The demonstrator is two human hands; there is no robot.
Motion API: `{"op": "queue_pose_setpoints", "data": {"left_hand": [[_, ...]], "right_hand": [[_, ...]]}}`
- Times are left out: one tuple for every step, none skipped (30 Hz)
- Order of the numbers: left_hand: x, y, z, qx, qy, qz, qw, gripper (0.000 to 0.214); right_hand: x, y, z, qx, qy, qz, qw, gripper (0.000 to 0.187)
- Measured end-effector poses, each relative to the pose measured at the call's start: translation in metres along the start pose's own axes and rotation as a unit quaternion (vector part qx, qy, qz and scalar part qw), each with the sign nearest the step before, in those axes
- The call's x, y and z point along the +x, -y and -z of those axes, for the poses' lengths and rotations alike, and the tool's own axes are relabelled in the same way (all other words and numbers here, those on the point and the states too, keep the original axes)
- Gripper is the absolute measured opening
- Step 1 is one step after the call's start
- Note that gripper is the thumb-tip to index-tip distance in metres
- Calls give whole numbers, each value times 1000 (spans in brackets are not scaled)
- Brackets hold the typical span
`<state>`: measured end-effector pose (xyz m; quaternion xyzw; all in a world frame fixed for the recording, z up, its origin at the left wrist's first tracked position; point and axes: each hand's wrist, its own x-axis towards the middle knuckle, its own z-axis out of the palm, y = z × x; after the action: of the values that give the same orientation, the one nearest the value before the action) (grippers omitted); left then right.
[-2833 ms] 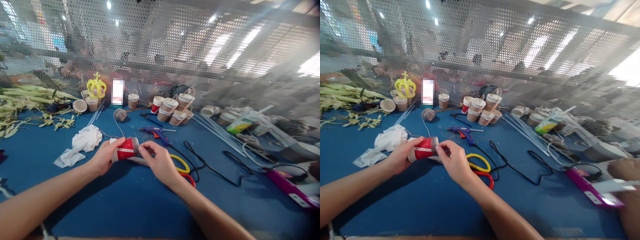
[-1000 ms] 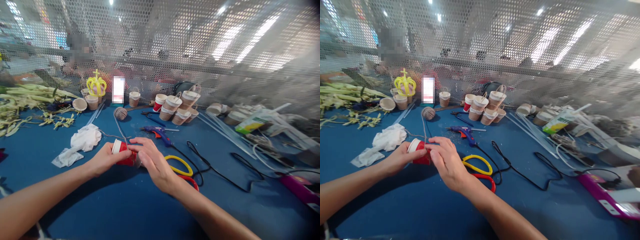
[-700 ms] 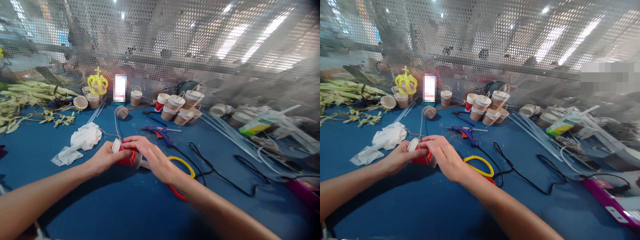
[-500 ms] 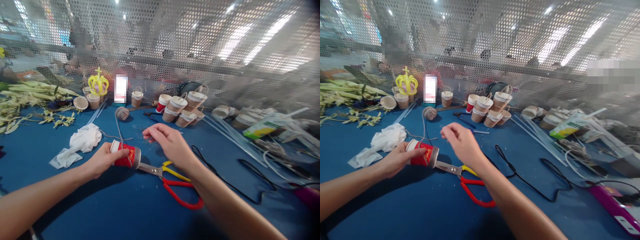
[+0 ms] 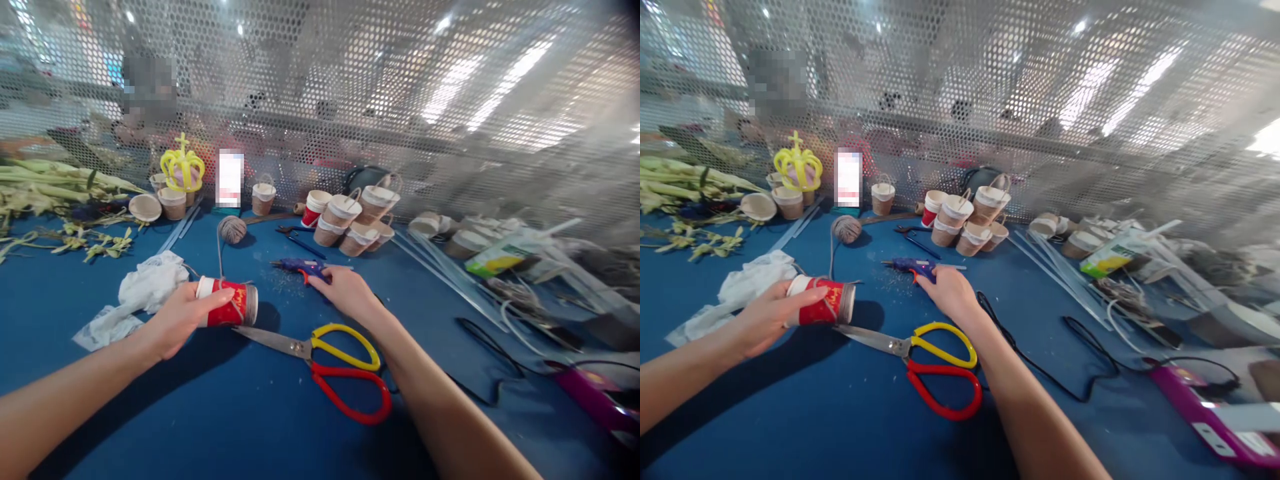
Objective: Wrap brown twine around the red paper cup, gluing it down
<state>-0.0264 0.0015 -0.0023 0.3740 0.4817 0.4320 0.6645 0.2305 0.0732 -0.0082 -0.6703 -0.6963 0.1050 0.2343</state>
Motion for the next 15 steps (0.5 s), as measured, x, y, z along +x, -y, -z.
{"op": "queue_pose_setpoints", "data": {"left_hand": [[1, 0, 1, 1, -4, -6, 1000, 16], [2, 0, 1, 4, -5, -10, 1000, 16], [3, 0, 2, 6, -2, -14, 1000, 16], [3, 0, 2, 6, 4, -18, 1000, 16], [4, 0, 2, 4, 5, -19, 1000, 16], [5, 0, 2, 2, 3, -19, 1000, 16], [6, 0, 2, 1, -2, -16, 1000, 15], [6, 1, 2, 3, -9, -12, 1000, 15], [7, 1, 1, 6, -14, -10, 1000, 15], [8, 1, 1, 9, -17, -10, 1000, 16], [10, 2, 1, 13, -18, -10, 1000, 17], [11, 3, 1, 18, -19, -13, 1000, 18], [12, 3, 1, 22, -20, -17, 999, 19], [14, 4, 0, 27, -22, -21, 999, 20], [15, 4, 0, 32, -26, -21, 999, 20]], "right_hand": [[0, -2, -3, 2, 12, 3, 1000, 18], [1, -3, -5, 5, 20, 2, 1000, 16], [2, -4, -7, 9, 24, -3, 1000, 14], [3, -4, -8, 14, 26, -11, 1000, 12], [4, -4, -8, 21, 27, -21, 999, 10], [4, -2, -7, 30, 28, -31, 999, 11], [5, 0, -5, 43, 29, -40, 998, 13], [4, 4, -2, 59, 29, -46, 997, 16], [3, 9, 2, 78, 28, -49, 995, 20], [2, 15, 6, 97, 30, -47, 994, 22], [0, 21, 11, 122, 38, -43, 991, 21], [-4, 28, 16, 147, 52, -39, 987, 19], [-7, 35, 21, 179, 84, -36, 980, 14], [-12, 41, 25, 237, 121, -48, 963, 13], [-17, 47, 30, 277, 147, -53, 948, 15]]}}
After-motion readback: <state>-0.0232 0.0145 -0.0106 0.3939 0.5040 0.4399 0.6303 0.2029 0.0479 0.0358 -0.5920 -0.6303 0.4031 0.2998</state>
